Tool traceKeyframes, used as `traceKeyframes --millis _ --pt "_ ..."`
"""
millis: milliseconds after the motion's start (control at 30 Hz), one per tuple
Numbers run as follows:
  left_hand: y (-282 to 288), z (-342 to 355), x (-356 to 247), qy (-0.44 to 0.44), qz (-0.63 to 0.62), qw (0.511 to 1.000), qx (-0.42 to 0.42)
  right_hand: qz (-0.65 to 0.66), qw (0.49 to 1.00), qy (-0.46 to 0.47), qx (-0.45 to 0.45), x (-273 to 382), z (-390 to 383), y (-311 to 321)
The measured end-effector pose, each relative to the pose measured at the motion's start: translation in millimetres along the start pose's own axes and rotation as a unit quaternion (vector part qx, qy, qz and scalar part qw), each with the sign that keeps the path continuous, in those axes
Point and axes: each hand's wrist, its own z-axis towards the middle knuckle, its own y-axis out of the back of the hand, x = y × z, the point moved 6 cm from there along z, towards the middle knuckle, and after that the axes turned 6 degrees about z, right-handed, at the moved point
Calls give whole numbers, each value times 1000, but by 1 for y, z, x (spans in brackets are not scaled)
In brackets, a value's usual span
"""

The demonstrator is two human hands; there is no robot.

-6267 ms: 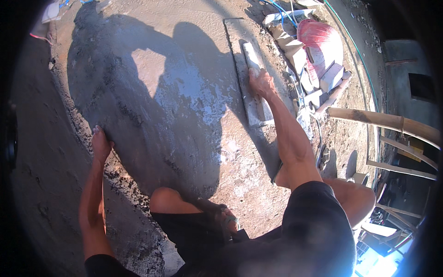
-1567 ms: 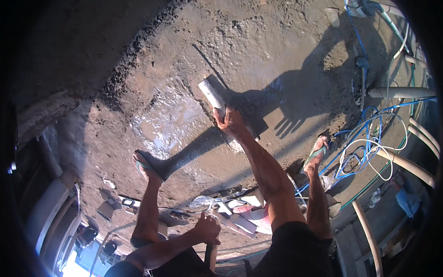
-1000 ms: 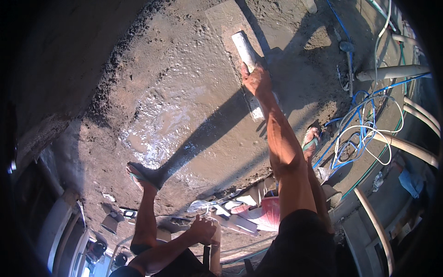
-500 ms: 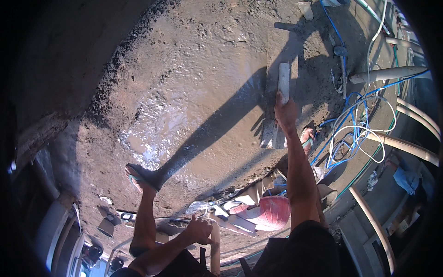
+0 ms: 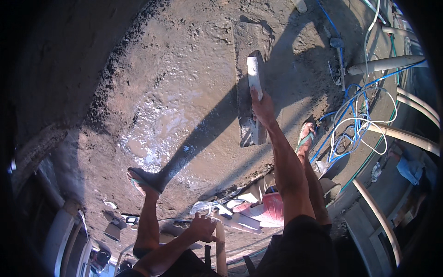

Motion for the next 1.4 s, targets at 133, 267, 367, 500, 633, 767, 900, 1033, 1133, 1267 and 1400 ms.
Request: traceKeyframes --millis 133,267,367,500,633,767,900,1033,1133,1267,1400 --pt "20 -16 -1 0 0 1000 29 26 999 41 9 -17 -17 2" --pt "37 -29 -1 14 -8 991 131 -115 989 92 17 -25 -24 -18" --pt "35 -22 -1 11 -1 995 102 -210 970 111 53 -26 -21 -34" --pt "9 2 -2 8 12 1000 -2 -154 978 129 57 -17 -21 -36" --pt "1 15 3 36 25 990 -132 9 993 -85 78 -29 -27 -29" --pt "-8 11 8 1 10 999 -40 69 994 -79 11 -21 -39 -12" --pt "-3 3 9 4 12 998 -65 33 999 -32 0 -25 -54 -5" --pt "-1 5 9 4 5 999 -33 -152 983 98 -37 -22 -54 -8" --pt "-2 6 11 5 6 1000 -6 -203 974 95 -36 -20 -28 -13" --pt "-1 1 14 5 5 1000 -31 -32 993 36 -108 0 28 3" --pt "-4 -4 15 3 7 999 -40 -30 997 31 -72 32 72 1"
